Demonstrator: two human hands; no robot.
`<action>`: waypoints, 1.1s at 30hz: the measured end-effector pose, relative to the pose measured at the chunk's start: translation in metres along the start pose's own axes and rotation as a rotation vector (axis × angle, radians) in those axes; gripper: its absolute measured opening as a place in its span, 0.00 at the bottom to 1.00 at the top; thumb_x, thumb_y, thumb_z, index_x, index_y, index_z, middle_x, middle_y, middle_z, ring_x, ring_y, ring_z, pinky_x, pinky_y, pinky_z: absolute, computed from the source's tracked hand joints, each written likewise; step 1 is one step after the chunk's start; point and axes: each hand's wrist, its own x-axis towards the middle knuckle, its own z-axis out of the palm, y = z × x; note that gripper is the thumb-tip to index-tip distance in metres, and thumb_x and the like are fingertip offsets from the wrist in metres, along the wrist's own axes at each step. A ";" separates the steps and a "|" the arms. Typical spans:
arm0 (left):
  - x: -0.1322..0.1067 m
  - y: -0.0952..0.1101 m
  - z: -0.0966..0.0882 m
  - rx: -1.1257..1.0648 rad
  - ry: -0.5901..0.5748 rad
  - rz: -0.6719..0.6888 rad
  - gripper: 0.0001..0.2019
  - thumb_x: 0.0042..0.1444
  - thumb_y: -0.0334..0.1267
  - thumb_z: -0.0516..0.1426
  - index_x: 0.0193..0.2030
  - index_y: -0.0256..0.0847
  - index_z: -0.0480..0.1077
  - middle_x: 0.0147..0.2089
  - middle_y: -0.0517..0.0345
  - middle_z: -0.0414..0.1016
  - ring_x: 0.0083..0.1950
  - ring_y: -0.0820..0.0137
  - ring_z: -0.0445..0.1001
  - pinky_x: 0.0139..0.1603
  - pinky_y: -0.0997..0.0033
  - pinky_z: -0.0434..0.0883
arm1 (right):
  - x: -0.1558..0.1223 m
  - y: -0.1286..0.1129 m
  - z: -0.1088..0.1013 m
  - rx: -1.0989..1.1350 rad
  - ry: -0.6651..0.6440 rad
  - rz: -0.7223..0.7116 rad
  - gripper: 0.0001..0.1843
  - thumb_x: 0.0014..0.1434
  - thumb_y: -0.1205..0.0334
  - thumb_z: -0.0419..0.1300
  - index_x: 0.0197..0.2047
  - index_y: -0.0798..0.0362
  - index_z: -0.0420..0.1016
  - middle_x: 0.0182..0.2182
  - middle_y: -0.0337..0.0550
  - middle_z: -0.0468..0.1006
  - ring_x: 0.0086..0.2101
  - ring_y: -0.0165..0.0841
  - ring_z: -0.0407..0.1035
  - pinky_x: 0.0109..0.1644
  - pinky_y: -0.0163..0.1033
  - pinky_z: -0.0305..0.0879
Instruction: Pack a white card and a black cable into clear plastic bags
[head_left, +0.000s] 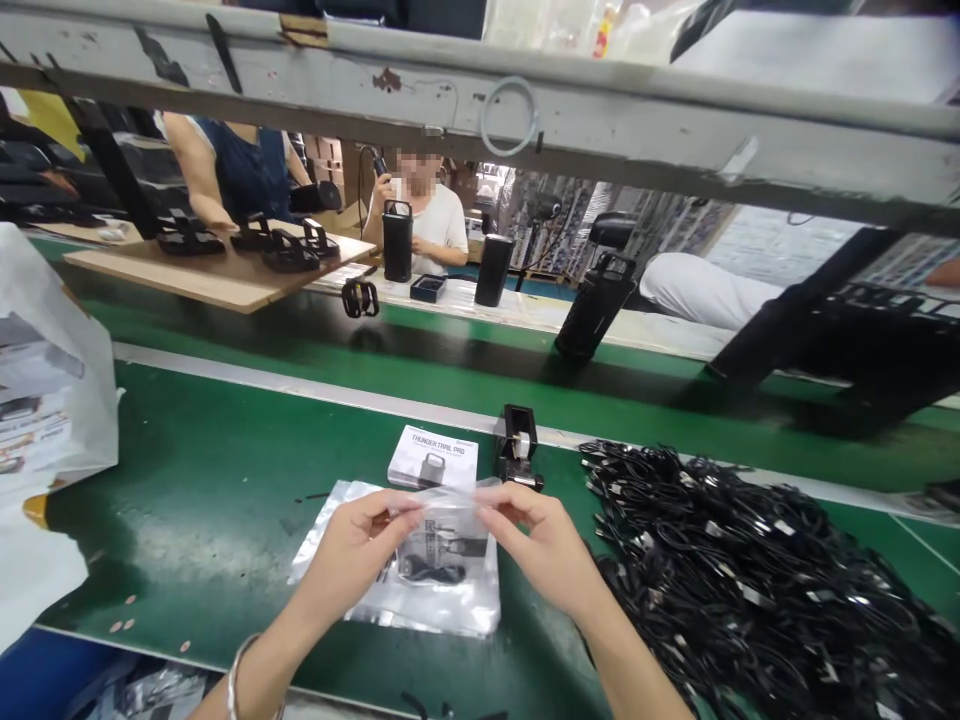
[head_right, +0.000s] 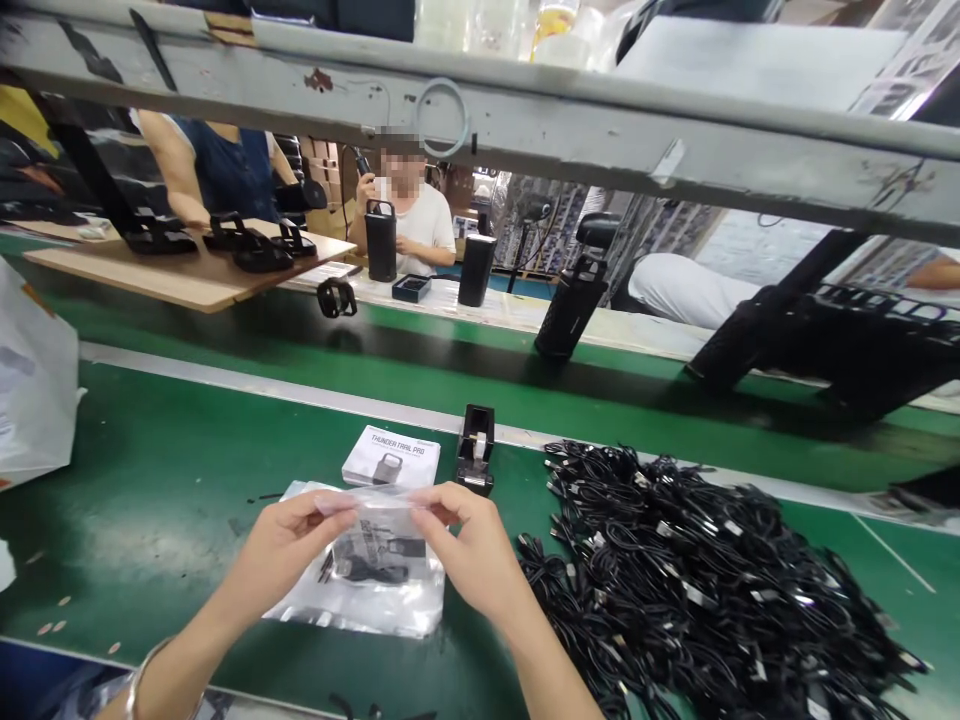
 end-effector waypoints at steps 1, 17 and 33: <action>0.000 0.001 0.000 0.018 -0.012 0.007 0.10 0.49 0.43 0.57 0.33 0.41 0.75 0.28 0.58 0.76 0.29 0.69 0.71 0.28 0.73 0.67 | 0.000 0.000 -0.002 -0.010 0.002 -0.026 0.10 0.56 0.64 0.54 0.37 0.52 0.76 0.32 0.41 0.77 0.34 0.32 0.69 0.39 0.36 0.63; 0.002 0.002 0.023 -0.134 -0.208 -0.133 0.14 0.49 0.48 0.57 0.34 0.38 0.70 0.30 0.58 0.74 0.33 0.68 0.72 0.34 0.72 0.68 | -0.009 0.023 -0.015 -0.023 0.178 -0.084 0.11 0.56 0.68 0.51 0.39 0.52 0.73 0.37 0.43 0.74 0.35 0.30 0.69 0.40 0.36 0.64; 0.005 -0.015 0.030 -0.047 -0.046 -0.070 0.12 0.52 0.48 0.53 0.31 0.41 0.66 0.22 0.65 0.66 0.29 0.68 0.70 0.30 0.73 0.65 | 0.010 0.048 -0.011 0.091 0.459 0.294 0.15 0.53 0.51 0.55 0.26 0.55 0.70 0.41 0.47 0.72 0.40 0.34 0.69 0.43 0.36 0.64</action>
